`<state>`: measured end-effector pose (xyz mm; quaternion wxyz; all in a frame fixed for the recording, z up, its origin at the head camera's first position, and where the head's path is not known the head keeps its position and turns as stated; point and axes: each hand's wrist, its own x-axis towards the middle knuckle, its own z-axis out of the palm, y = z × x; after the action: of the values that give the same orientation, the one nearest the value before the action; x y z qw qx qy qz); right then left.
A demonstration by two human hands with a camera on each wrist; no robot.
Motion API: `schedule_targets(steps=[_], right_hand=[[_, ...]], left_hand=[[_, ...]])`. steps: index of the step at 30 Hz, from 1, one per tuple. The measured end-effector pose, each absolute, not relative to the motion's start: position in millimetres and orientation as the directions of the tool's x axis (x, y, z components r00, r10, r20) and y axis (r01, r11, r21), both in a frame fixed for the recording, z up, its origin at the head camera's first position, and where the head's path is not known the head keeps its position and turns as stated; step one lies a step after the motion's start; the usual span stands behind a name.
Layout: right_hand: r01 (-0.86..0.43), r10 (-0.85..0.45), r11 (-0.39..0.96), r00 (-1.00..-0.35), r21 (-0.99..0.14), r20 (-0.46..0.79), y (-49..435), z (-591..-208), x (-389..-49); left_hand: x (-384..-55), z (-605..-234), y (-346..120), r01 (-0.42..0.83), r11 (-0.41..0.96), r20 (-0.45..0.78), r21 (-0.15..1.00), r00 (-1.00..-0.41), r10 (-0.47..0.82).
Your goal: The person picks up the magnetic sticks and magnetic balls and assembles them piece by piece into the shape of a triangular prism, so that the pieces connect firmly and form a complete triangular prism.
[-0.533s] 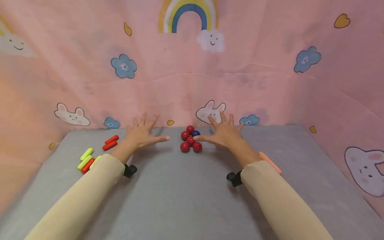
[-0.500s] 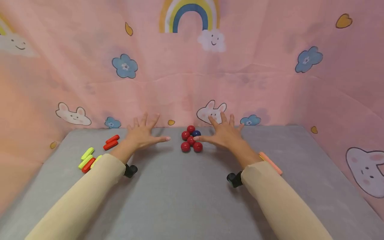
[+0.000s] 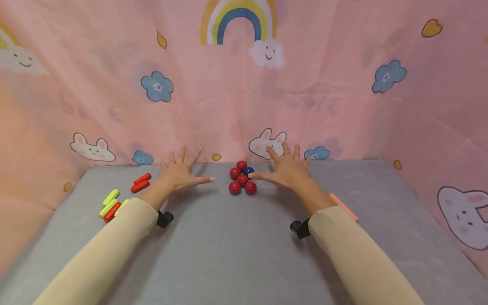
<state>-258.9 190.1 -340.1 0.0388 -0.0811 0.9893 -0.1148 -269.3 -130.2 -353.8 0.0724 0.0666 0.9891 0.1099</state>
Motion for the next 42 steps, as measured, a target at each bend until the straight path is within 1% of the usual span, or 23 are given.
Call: schedule_targets(steps=[5, 8, 12, 16, 18, 21, 23, 27, 30, 34, 37, 39, 42], right_hand=[[-0.165, -0.181, 0.958, -0.982, -0.235, -0.05, 187, -343, -258], [-0.177, -0.185, 0.951, -0.983, -0.252, -0.008, 185, -340, -255], [-0.195, -0.194, 0.94, -0.98, -0.28, 0.031, 183, -334, -243], [-0.237, -0.218, 0.92, -0.971, -0.311, 0.097, 181, -327, -231], [-0.266, -0.234, 0.903, -0.963, -0.337, 0.132, 177, -324, -227], [-0.306, -0.256, 0.87, -0.951, -0.387, 0.176, 167, -325, -222], [-0.315, -0.249, 0.84, -0.947, -0.441, 0.204, 158, -328, -221], [-0.33, -0.186, 0.736, -0.938, -0.591, 0.292, 136, -339, -221], [-0.356, -0.134, 0.644, -0.924, -0.677, 0.358, 124, -352, -221], [-0.422, -0.103, 0.583, -0.886, -0.694, 0.453, 123, -370, -224], [-0.46, -0.09, 0.572, -0.858, -0.679, 0.506, 133, -380, -229], [-0.465, -0.089, 0.565, -0.855, -0.681, 0.51, 139, -386, -231], [-0.443, -0.097, 0.56, -0.874, -0.7, 0.476, 146, -400, -233]], left_hand=[[-266, -354, -134, 0.123, 0.961, -0.128, 0.248, -0.979, 0.158], [-265, -343, -138, 0.151, 0.956, -0.091, 0.251, -0.98, 0.179], [-259, -324, -150, 0.205, 0.953, -0.038, 0.224, -0.975, 0.219], [-247, -313, -164, 0.264, 0.937, -0.001, 0.231, -0.963, 0.271], [-238, -311, -171, 0.266, 0.933, 0.002, 0.244, -0.962, 0.274], [-223, -311, -178, 0.215, 0.934, -0.006, 0.287, -0.974, 0.226], [-214, -313, -182, 0.165, 0.93, -0.008, 0.328, -0.984, 0.177], [-196, -310, -185, 0.057, 0.899, 0.002, 0.435, -0.998, 0.062], [-187, -306, -181, 0.031, 0.875, 0.032, 0.483, -0.999, 0.018], [-185, -309, -177, 0.047, 0.879, 0.097, 0.474, -0.995, 0.001], [-188, -317, -175, 0.025, 0.902, 0.116, 0.432, -0.993, -0.028], [-189, -324, -176, -0.009, 0.92, 0.117, 0.392, -0.991, -0.06], [-190, -333, -178, -0.047, 0.946, 0.142, 0.321, -0.985, -0.098]])
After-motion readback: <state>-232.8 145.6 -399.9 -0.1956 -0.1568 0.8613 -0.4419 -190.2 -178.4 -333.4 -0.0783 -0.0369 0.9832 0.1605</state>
